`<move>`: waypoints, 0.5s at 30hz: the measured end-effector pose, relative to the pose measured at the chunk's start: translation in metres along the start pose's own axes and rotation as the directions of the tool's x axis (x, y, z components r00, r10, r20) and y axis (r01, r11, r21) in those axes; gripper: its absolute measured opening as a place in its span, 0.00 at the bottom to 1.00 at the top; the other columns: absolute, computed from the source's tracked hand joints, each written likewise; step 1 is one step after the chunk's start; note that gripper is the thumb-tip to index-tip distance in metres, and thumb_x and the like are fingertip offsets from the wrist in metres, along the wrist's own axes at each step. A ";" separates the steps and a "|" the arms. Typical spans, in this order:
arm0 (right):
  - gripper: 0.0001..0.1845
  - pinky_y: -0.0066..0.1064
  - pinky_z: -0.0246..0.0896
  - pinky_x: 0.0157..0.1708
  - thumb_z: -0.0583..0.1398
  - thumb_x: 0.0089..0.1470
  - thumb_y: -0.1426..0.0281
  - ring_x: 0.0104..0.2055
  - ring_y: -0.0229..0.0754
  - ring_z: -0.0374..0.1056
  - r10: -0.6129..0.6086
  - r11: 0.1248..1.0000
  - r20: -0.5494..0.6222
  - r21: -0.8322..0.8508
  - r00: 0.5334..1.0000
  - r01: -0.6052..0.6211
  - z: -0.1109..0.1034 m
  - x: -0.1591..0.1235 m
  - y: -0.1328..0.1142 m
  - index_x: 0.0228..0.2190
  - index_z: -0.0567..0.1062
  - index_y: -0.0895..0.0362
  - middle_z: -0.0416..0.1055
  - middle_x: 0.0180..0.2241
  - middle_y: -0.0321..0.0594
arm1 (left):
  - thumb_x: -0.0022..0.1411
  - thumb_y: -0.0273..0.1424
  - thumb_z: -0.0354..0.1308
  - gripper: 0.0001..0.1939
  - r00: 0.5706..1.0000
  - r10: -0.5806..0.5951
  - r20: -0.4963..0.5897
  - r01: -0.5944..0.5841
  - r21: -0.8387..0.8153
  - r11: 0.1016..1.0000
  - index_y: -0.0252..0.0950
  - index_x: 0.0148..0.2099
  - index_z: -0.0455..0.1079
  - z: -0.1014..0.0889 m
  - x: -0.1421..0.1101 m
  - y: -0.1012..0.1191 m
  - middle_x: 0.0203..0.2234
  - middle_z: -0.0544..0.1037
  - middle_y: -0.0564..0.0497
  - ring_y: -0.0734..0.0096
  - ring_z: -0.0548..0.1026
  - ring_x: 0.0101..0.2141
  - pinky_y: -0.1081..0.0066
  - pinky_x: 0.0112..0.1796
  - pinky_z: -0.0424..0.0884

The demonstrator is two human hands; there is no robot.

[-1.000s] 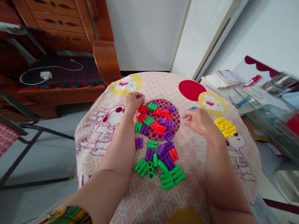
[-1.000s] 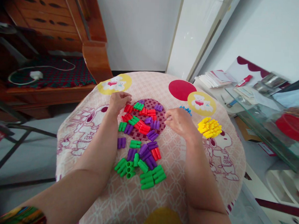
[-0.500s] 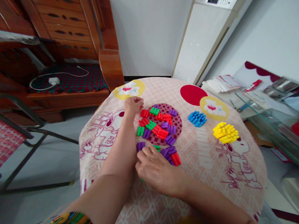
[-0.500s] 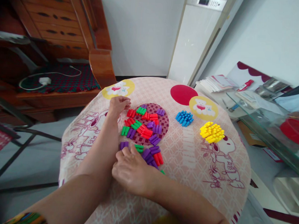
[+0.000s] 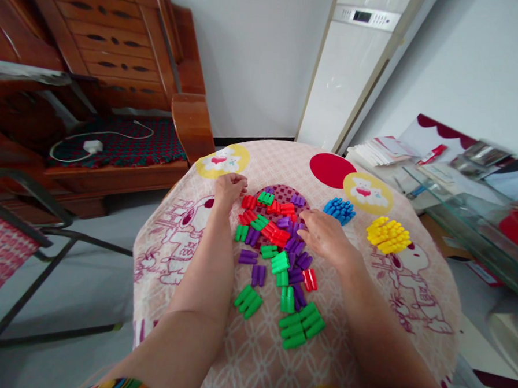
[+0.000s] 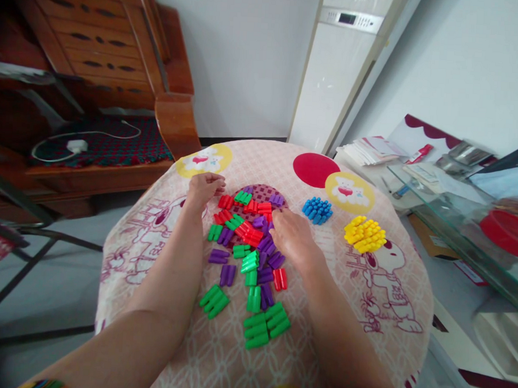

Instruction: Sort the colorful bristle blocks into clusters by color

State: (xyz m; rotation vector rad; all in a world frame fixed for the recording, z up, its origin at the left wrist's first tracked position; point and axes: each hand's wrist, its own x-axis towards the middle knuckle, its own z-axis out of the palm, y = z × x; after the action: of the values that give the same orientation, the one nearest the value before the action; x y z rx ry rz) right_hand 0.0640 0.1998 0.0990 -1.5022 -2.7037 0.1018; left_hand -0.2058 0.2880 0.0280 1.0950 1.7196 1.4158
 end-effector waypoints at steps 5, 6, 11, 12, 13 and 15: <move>0.21 0.38 0.62 0.54 0.58 0.59 0.75 0.53 0.47 0.70 -0.116 0.965 -0.026 0.234 0.993 0.118 0.022 0.012 -0.015 0.54 0.71 0.61 0.75 0.49 0.52 | 0.52 0.31 0.62 0.13 0.974 0.109 0.201 -0.156 0.238 0.959 0.34 0.40 0.79 0.003 0.000 0.000 0.29 0.82 0.49 0.67 0.79 0.32 0.72 0.36 0.74; 0.23 0.38 0.61 0.56 0.58 0.59 0.76 0.55 0.46 0.69 -0.180 0.933 -0.071 0.305 0.981 0.193 0.025 0.015 -0.019 0.56 0.69 0.61 0.74 0.52 0.51 | 0.51 0.32 0.63 0.13 0.955 0.126 0.267 -0.197 0.257 0.946 0.35 0.40 0.80 0.004 0.000 0.000 0.30 0.82 0.50 0.66 0.79 0.34 0.72 0.37 0.74; 0.22 0.36 0.64 0.53 0.56 0.59 0.77 0.52 0.45 0.72 -0.147 0.866 -0.224 0.441 0.964 0.234 0.023 0.020 -0.018 0.54 0.73 0.60 0.75 0.51 0.49 | 0.56 0.29 0.59 0.13 0.940 0.089 0.330 -0.147 0.153 0.977 0.33 0.43 0.78 0.007 0.000 0.000 0.29 0.82 0.49 0.70 0.78 0.29 0.73 0.33 0.74; 0.20 0.35 0.65 0.50 0.56 0.59 0.77 0.49 0.45 0.73 -0.099 0.881 -0.231 0.433 0.968 0.193 0.021 0.020 -0.014 0.52 0.75 0.60 0.77 0.49 0.49 | 0.57 0.28 0.57 0.13 0.957 0.067 0.284 -0.105 0.122 0.987 0.32 0.44 0.78 0.007 0.001 -0.001 0.29 0.81 0.48 0.71 0.78 0.27 0.73 0.31 0.74; 0.19 0.35 0.66 0.48 0.55 0.59 0.77 0.47 0.45 0.74 -0.059 0.895 -0.232 0.418 0.971 0.154 0.018 0.020 -0.009 0.50 0.76 0.60 0.78 0.46 0.48 | 0.57 0.26 0.56 0.13 0.972 0.045 0.231 -0.069 0.097 0.993 0.31 0.44 0.77 0.006 0.002 -0.003 0.29 0.81 0.47 0.73 0.77 0.26 0.74 0.30 0.73; 0.17 0.34 0.67 0.46 0.55 0.60 0.76 0.43 0.46 0.75 0.001 0.920 -0.229 0.383 0.973 0.089 0.014 0.020 0.000 0.47 0.78 0.60 0.79 0.41 0.48 | 0.57 0.24 0.54 0.14 0.991 0.013 0.137 -0.025 0.082 0.996 0.30 0.44 0.77 0.003 0.005 -0.005 0.30 0.81 0.46 0.76 0.76 0.24 0.76 0.29 0.72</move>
State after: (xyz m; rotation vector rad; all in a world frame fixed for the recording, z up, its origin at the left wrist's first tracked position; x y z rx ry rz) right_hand 0.0526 0.2164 0.0855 -1.2497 -2.3568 0.4172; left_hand -0.2062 0.2936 0.0221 1.2274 1.6874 1.2598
